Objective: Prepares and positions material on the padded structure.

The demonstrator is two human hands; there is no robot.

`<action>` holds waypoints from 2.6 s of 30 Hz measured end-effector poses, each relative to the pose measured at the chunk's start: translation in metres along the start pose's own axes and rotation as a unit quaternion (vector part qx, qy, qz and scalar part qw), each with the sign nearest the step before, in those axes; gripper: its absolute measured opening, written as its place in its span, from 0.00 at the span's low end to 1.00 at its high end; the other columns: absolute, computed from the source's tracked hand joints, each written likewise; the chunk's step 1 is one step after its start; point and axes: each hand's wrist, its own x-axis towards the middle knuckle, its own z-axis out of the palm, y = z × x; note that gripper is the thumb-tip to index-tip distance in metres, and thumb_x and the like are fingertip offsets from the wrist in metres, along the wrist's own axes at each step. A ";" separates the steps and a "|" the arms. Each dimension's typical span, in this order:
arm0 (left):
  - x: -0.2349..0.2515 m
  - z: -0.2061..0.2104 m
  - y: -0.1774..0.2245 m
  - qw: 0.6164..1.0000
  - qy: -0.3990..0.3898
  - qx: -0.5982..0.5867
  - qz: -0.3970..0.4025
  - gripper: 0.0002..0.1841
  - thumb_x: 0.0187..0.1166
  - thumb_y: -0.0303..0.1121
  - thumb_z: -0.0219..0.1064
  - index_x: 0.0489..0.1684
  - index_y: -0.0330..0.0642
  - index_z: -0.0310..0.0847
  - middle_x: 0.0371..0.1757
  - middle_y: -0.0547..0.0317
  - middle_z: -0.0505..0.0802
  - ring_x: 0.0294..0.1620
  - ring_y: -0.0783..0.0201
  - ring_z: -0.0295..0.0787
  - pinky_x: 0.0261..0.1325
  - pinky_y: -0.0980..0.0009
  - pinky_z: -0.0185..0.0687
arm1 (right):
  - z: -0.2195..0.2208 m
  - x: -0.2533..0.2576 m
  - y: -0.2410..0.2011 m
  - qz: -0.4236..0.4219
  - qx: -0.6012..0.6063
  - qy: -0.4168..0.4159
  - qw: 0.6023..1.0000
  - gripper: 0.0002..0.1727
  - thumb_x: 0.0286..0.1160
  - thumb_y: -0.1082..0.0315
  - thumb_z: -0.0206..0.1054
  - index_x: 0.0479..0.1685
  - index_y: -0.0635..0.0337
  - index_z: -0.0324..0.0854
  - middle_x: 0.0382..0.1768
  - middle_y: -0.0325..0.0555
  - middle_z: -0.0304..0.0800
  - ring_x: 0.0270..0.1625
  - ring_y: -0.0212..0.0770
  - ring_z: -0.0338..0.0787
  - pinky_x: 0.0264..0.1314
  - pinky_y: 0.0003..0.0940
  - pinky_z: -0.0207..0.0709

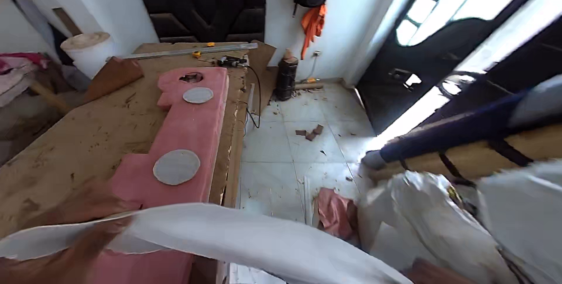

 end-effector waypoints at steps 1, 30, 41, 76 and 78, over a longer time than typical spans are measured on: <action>0.007 -0.003 -0.004 0.999 0.013 0.033 -0.028 0.09 0.73 0.41 0.78 0.47 0.66 0.90 0.43 0.81 0.94 0.47 0.78 0.90 0.59 0.76 0.85 | -0.030 0.044 0.012 -0.039 -0.012 -0.022 0.999 0.15 0.75 0.63 0.75 0.50 0.66 0.90 0.44 0.60 0.90 0.48 0.54 0.89 0.55 0.53 0.84; 0.117 0.047 -0.196 0.869 0.296 0.329 -0.222 0.11 0.81 0.32 0.66 0.56 0.49 0.92 0.68 0.56 0.91 0.73 0.55 0.85 0.78 0.55 0.80 | 0.020 0.986 -0.138 -0.501 0.078 0.027 0.861 0.12 0.73 0.73 0.67 0.51 0.54 0.92 0.73 0.52 0.80 0.77 0.53 0.78 0.73 0.56 0.79; 0.037 0.253 -0.345 0.746 0.358 0.345 -0.443 0.10 0.79 0.34 0.72 0.52 0.57 0.95 0.68 0.64 0.92 0.75 0.61 0.84 0.80 0.57 0.81 | 0.172 1.096 0.059 -0.382 0.071 -0.171 0.906 0.15 0.64 0.74 0.65 0.42 0.47 0.95 0.69 0.52 0.84 0.68 0.52 0.84 0.60 0.51 0.85; 0.020 0.164 -0.315 0.519 0.364 0.358 -0.686 0.65 0.49 0.78 0.76 0.94 0.54 0.57 0.88 0.51 0.72 0.89 0.46 0.63 0.86 0.40 0.64 | 0.243 0.758 -0.093 -0.285 0.104 -0.613 0.729 0.18 0.81 0.56 0.68 0.66 0.47 0.84 0.64 0.32 0.90 0.61 0.34 0.92 0.58 0.38 0.92; 0.016 0.161 -0.311 0.543 0.430 0.307 -0.653 0.57 0.61 0.68 0.76 0.93 0.48 0.57 0.85 0.49 0.77 0.86 0.47 0.70 0.86 0.44 0.66 | 0.265 0.729 -0.120 -0.272 0.104 -0.638 0.712 0.24 0.81 0.56 0.67 0.75 0.47 0.78 0.71 0.33 0.86 0.63 0.36 0.91 0.60 0.40 0.92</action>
